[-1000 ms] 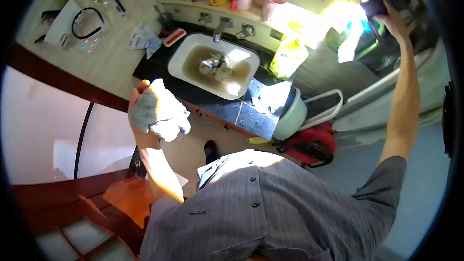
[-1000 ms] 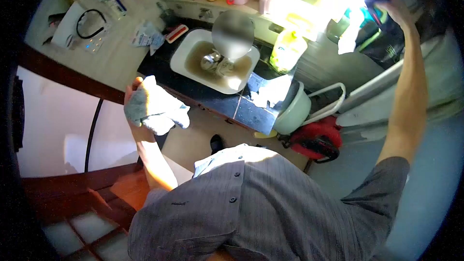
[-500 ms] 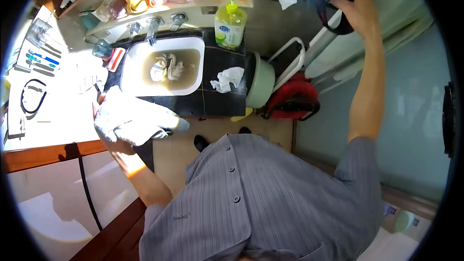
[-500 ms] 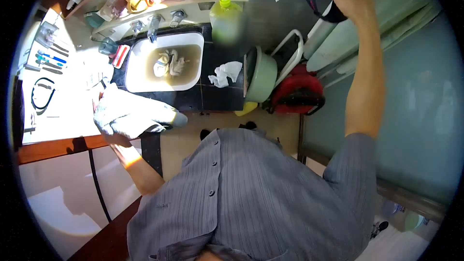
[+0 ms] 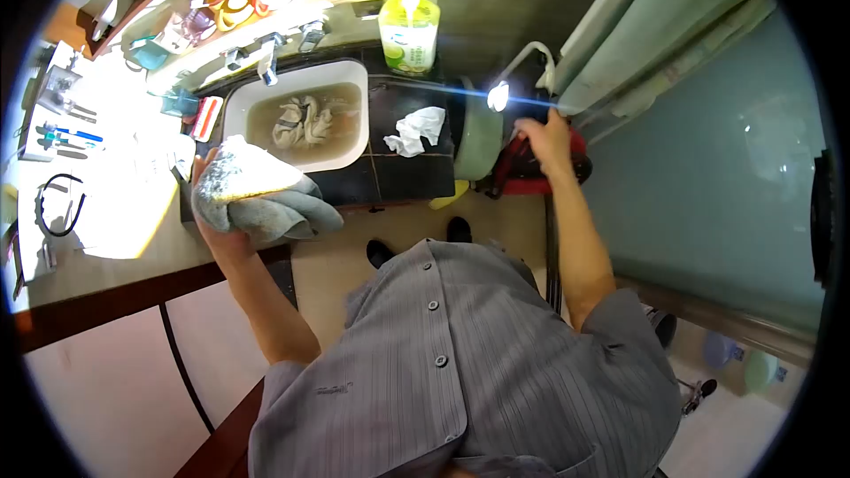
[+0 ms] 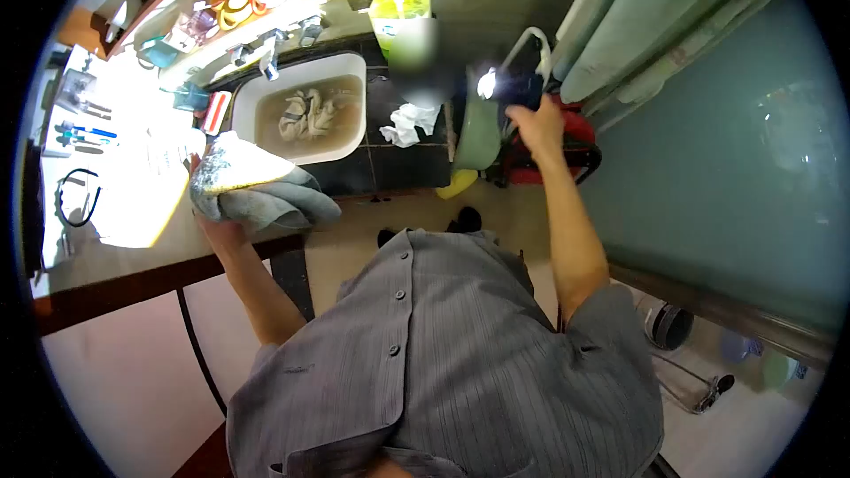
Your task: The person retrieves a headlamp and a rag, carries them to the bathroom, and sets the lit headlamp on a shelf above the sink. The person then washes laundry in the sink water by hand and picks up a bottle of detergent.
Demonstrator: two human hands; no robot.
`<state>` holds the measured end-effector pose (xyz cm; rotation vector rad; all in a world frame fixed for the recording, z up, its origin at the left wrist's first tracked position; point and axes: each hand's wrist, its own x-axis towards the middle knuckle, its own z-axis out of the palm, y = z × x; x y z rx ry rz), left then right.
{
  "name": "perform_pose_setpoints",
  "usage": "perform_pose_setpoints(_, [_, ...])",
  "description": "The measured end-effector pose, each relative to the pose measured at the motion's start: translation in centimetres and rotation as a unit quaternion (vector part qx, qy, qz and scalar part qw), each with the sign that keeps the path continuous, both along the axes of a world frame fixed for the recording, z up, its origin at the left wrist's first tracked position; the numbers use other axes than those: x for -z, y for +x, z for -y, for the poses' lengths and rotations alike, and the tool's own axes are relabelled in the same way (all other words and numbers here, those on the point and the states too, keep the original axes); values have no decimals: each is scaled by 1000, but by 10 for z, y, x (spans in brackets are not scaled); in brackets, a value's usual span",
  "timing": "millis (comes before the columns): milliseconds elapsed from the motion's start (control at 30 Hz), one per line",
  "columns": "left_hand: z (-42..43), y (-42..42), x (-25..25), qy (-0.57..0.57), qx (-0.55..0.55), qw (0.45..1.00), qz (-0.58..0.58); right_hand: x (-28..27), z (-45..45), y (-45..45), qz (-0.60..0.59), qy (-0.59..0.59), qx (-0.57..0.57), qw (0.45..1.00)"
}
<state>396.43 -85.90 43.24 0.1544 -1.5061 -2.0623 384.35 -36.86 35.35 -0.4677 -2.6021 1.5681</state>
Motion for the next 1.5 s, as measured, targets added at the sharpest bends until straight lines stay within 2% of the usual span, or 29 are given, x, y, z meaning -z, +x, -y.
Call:
perform_pose_setpoints(33, [-3,-1,-5,37,1,999,2,21,13,1,-1,-24,-6,1000])
perform_pose_setpoints(67, [3,-7,-3,98,-13,995,23,40,26,1,-8,4,9,1000])
perform_pose_setpoints(100, [6,-6,-5,95,-21,995,20,52,39,0,-17,33,23,999])
perform_pose_setpoints(133, [5,-3,-8,128,32,991,-14,55,53,4,-10,-19,19,1000])
perform_pose_setpoints(167, [5,-3,-11,170,23,985,-17,58,67,9,-1,-71,13,997])
perform_pose_setpoints(200, [6,-2,-13,212,12,977,-21,61,80,13,4,-51,10,999])
perform_pose_setpoints(233, [16,-3,-10,207,0,978,-25,68,87,14,49,-47,-3,998])
perform_pose_setpoints(300, [37,0,1,251,-54,966,23,80,106,27,8,78,38,996])
perform_pose_setpoints(367, [46,9,0,231,-38,972,3,68,121,39,26,43,-1,999])
perform_pose_setpoints(433, [51,13,-5,334,-36,942,32,80,128,42,50,122,17,991])
perform_pose_setpoints(467, [54,11,-5,322,-107,939,61,84,130,43,55,132,2,990])
perform_pose_setpoints(600, [74,20,-3,355,-124,924,63,96,142,49,7,191,8,981])
perform_pose_setpoints(700, [84,26,-8,380,-122,915,66,94,145,53,-8,168,10,986])
perform_pose_setpoints(767, [96,30,-3,379,-106,917,69,101,142,54,-29,42,18,999])
perform_pose_setpoints(800, [102,32,-1,379,-105,917,67,104,143,55,-71,53,2,996])
perform_pose_setpoints(900, [127,34,13,374,-97,920,58,109,140,57,-44,65,-3,997])
perform_pose_setpoints(967, [148,34,35,343,-115,931,53,112,134,55,-36,80,-16,996])
perform_pose_setpoints(1033, [171,29,53,292,-79,951,68,118,133,52,7,172,21,985])
perform_pose_setpoints(1100, [202,22,70,193,-6,978,78,88,134,51,33,136,28,990])
perform_pose_setpoints(1133, [213,14,77,152,27,985,78,100,128,49,18,116,55,992])
perform_pose_setpoints(1167, [222,5,79,150,44,985,78,101,124,50,-12,97,70,993])
perform_pose_setpoints(1233, [170,-10,33,291,-53,948,120,115,110,50,-41,79,83,993])
perform_pose_setpoints(1267, [143,-14,12,293,-66,944,138,112,102,53,-44,80,94,991])
perform_pose_setpoints(1333, [140,-25,14,269,-63,954,116,108,82,62,2,8,72,997])
perform_pose_setpoints(1367, [145,-33,20,245,-47,962,107,102,73,68,-1,13,82,997])
perform_pose_setpoints(1400, [138,-41,13,273,-23,954,119,99,61,74,-6,40,94,995])
perform_pose_setpoints(1433, [153,-50,30,36,39,993,107,93,47,77,-17,67,108,992])
perform_pose_setpoints(1467, [168,-59,47,-187,50,980,56,66,34,87,-6,69,117,991])
perform_pose_setpoints(1500, [148,-63,28,-247,91,964,30,61,16,88,-29,71,115,990])
